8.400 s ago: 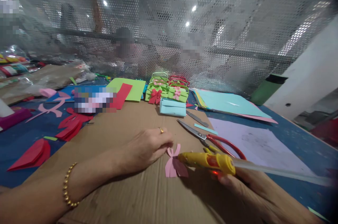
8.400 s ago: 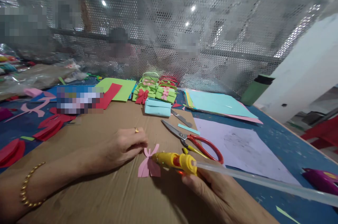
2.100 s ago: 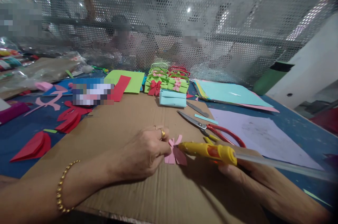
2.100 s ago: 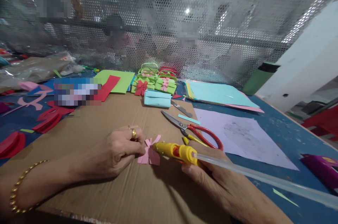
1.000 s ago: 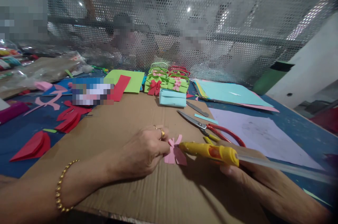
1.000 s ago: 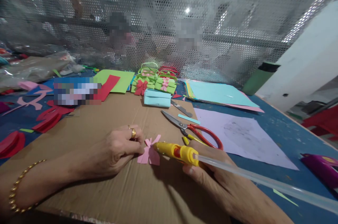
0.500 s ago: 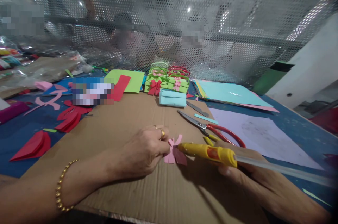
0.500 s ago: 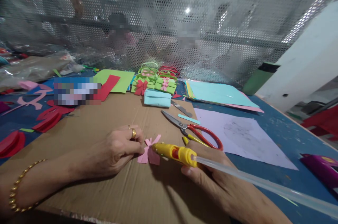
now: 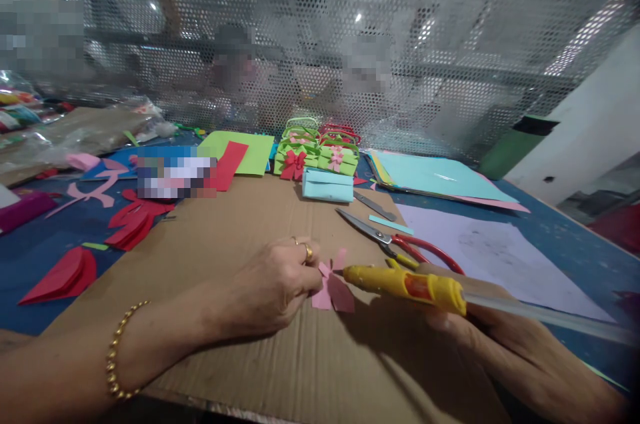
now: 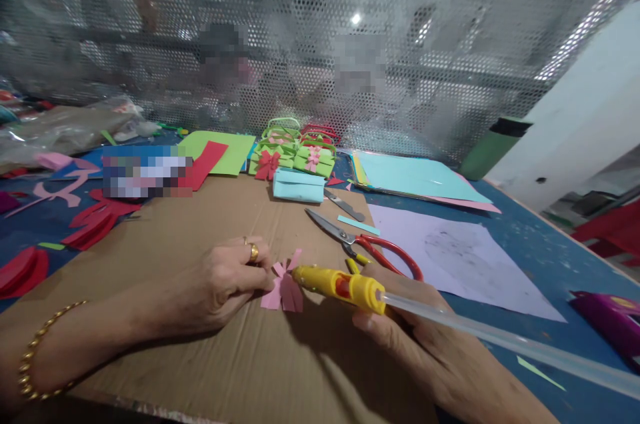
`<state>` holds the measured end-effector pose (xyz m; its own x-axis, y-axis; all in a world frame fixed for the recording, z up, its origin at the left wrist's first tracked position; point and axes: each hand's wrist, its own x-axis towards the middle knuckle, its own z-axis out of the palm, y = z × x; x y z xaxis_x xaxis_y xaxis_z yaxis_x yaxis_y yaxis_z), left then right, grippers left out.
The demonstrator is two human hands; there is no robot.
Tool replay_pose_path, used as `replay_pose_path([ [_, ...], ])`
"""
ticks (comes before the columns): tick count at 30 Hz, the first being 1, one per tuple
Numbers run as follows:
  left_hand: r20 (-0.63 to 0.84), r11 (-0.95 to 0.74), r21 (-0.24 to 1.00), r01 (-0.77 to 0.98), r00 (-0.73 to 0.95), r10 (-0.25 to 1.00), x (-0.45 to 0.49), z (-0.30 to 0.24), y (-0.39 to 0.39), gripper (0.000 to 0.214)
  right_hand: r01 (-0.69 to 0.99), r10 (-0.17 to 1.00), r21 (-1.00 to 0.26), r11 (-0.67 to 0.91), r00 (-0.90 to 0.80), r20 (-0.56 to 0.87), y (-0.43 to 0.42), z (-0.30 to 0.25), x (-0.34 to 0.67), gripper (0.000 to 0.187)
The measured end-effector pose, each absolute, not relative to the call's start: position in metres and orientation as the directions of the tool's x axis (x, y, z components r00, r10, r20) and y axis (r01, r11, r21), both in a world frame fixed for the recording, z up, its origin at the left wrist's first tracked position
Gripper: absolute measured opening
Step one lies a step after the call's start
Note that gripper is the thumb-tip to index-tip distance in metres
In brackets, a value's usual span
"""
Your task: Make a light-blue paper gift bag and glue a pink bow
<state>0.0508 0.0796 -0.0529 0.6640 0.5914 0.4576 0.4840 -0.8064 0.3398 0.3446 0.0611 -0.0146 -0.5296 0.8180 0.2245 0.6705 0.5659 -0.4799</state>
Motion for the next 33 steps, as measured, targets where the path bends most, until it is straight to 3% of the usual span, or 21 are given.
replay_pose_path([
  [8, 0.454, -0.807, 0.333, 0.487, 0.668, 0.590, 0.051, -0.052, 0.079, 0.029, 0.663, 0.812, -0.506, 0.551, -0.566, 0.141, 0.062, -0.011, 0.338, 0.036],
  [16, 0.448, -0.798, 0.359, 0.484, 0.661, 0.602, 0.051, -0.054, 0.078, 0.029, 0.667, 0.813, -0.492, 0.560, -0.558, 0.170, 0.063, -0.011, 0.345, 0.042],
  [28, 0.424, -0.788, 0.345, 0.510, 0.664, 0.616, 0.050, -0.050, 0.076, 0.029, 0.662, 0.809, -0.517, 0.543, -0.577, 0.111, 0.061, -0.007, 0.336, 0.035],
  [33, 0.399, -0.776, 0.356, 0.520, 0.667, 0.629, 0.051, -0.051, 0.077, 0.029, 0.668, 0.816, -0.500, 0.552, -0.557, 0.157, 0.063, -0.010, 0.339, 0.036],
])
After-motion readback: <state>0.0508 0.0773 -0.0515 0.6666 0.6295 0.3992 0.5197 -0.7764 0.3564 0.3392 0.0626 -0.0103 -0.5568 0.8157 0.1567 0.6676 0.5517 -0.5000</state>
